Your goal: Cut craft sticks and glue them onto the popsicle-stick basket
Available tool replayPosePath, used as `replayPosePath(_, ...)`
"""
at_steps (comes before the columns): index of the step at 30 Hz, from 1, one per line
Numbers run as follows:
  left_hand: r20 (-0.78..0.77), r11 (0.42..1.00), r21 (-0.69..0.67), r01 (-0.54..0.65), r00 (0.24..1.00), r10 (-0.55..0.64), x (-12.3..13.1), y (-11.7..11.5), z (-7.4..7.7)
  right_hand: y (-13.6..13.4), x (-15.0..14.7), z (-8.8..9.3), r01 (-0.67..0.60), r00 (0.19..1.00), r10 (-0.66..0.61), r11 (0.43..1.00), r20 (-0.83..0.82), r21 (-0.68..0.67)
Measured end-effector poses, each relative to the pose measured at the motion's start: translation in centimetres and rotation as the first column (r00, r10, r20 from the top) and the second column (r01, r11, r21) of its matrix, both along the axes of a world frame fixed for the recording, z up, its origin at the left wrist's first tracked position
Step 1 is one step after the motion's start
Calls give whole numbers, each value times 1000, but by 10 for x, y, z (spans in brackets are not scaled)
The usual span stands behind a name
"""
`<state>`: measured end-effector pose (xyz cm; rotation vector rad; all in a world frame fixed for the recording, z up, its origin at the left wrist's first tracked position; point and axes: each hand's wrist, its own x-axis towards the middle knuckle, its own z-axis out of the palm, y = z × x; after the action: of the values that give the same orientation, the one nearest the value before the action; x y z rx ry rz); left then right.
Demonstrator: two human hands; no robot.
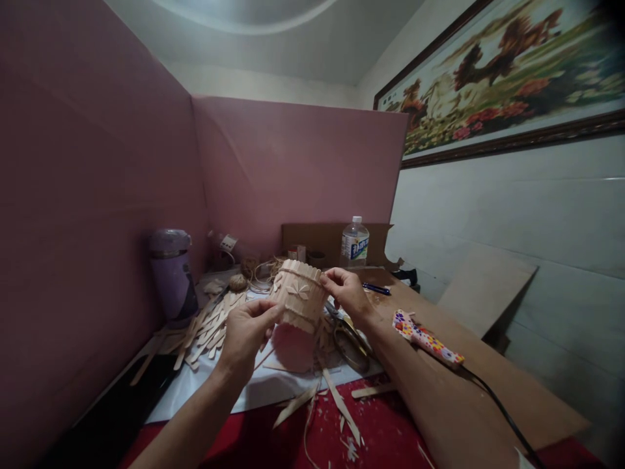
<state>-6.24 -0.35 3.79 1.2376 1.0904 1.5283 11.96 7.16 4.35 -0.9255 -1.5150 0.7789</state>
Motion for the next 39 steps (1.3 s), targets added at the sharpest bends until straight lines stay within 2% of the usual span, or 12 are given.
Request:
replayPosePath(5,-73,999,-49,3,997,-7,2,1,5,-5,-2,2,-1,1000,1,1000,21,26)
replayPosePath(9,-84,998,-53,-45,996,41,3,3,5,-4,-2,1,18,997,-22,998,69,57)
replayPosePath(21,-263,992,2,-126,957,122,5,5,5,-6,-7,0,7,994,-21,993,111,121)
replayPosePath(32,-347,998,-11,-60,936,53,0,7,9,-5,-7,-1,2,995,-16,991,103,131)
replayPosePath(39,-345,998,-2,-62,937,58,-1,8,7,-6,-8,0,0,994,-16,990,110,141)
